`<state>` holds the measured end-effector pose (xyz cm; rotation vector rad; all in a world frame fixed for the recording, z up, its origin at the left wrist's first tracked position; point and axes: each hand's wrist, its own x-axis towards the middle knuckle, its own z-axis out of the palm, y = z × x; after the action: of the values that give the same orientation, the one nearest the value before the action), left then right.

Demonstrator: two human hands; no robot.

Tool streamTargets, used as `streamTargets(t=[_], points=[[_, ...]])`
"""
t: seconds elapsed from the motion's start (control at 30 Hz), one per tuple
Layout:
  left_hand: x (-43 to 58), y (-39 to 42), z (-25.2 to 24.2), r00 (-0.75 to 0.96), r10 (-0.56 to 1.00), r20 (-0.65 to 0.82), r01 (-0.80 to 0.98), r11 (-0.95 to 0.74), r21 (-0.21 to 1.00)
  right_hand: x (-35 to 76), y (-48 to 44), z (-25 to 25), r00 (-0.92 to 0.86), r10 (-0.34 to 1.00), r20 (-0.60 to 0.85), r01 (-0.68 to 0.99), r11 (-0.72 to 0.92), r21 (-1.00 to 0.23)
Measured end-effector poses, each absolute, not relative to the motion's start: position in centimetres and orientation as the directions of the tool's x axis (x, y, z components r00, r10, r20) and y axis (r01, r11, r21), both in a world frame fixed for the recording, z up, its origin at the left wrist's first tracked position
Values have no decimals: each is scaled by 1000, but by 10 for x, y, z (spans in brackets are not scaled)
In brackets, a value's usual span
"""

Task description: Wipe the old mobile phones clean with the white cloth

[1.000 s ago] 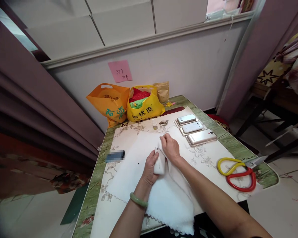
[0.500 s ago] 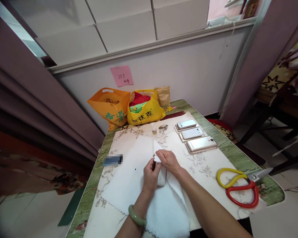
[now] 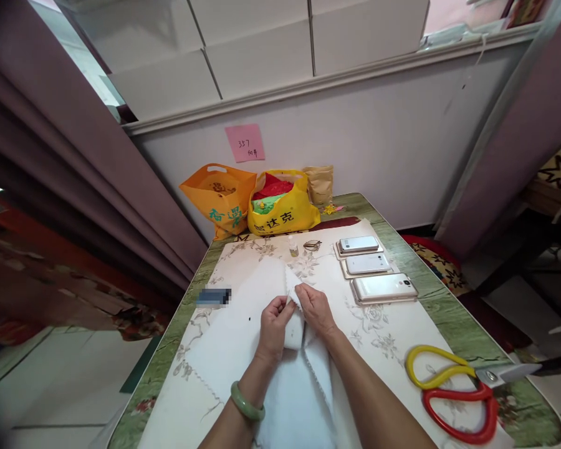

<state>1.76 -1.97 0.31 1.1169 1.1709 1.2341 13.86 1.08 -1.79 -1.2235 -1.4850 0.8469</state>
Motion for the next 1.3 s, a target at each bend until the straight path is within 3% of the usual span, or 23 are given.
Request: streamTargets(t=[0.33,0.7,1.13,1.3], points=[[30,-7,10,-85,996,29,-42,-32,999,135,15,-23,228,961,156,217,106,-970],[40,-5,9,-131,987,91,33,-87,996,138,18,-22,246,963,109,173,67,-983],[41,36,9,-437,896,74,-84,-122,989,122,5,-28,108,961,253,608,137,-782],[43,46,3,-531,847,25,-124,-107,986,122,3,-27,100,961,259,637,139,-758]])
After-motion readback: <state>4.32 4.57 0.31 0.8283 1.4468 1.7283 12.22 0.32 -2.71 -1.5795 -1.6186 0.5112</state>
